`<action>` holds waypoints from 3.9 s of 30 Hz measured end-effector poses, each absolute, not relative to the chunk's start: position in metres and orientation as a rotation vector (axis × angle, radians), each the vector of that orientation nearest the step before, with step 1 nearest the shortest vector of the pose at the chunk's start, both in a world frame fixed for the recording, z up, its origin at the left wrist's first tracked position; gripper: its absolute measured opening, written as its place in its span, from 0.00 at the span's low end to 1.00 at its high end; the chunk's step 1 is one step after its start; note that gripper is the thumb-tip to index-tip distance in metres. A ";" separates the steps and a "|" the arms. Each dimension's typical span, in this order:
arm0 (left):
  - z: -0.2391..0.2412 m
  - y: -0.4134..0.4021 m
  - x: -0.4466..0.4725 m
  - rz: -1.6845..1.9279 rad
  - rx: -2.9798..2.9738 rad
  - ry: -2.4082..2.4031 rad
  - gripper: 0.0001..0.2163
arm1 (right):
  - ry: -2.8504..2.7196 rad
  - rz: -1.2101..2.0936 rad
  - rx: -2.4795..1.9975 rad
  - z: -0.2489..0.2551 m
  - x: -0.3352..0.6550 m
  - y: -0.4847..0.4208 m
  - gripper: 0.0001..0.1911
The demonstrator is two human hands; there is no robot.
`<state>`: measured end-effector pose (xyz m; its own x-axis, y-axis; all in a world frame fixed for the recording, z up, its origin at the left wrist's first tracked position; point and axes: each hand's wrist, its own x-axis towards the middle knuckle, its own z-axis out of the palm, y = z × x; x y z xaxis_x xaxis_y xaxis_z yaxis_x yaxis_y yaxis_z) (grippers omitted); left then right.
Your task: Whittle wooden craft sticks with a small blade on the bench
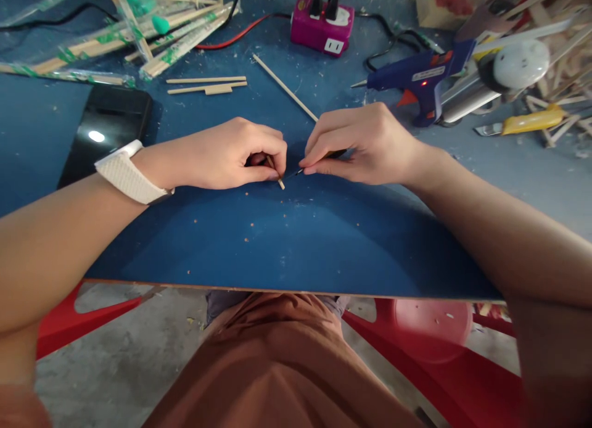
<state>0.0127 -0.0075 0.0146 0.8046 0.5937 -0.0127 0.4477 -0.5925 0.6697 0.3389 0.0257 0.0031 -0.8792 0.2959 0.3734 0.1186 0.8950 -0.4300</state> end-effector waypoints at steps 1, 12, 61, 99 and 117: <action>0.015 -0.008 0.013 0.279 2.305 0.764 0.13 | -2.618 0.531 -0.297 0.000 0.335 0.022 0.17; 0.014 -0.002 0.011 0.309 2.283 0.694 0.13 | -2.654 0.564 -0.135 0.020 0.340 0.038 0.14; 0.019 -0.002 0.007 0.299 2.336 0.643 0.25 | -2.700 0.515 -0.225 0.012 0.334 0.027 0.19; 0.020 -0.007 0.009 0.346 2.402 0.586 0.18 | -2.681 0.498 -0.149 0.005 0.327 0.020 0.22; 0.017 -0.006 0.008 0.339 2.432 0.576 0.16 | -2.627 0.422 -0.127 -0.002 0.324 0.022 0.19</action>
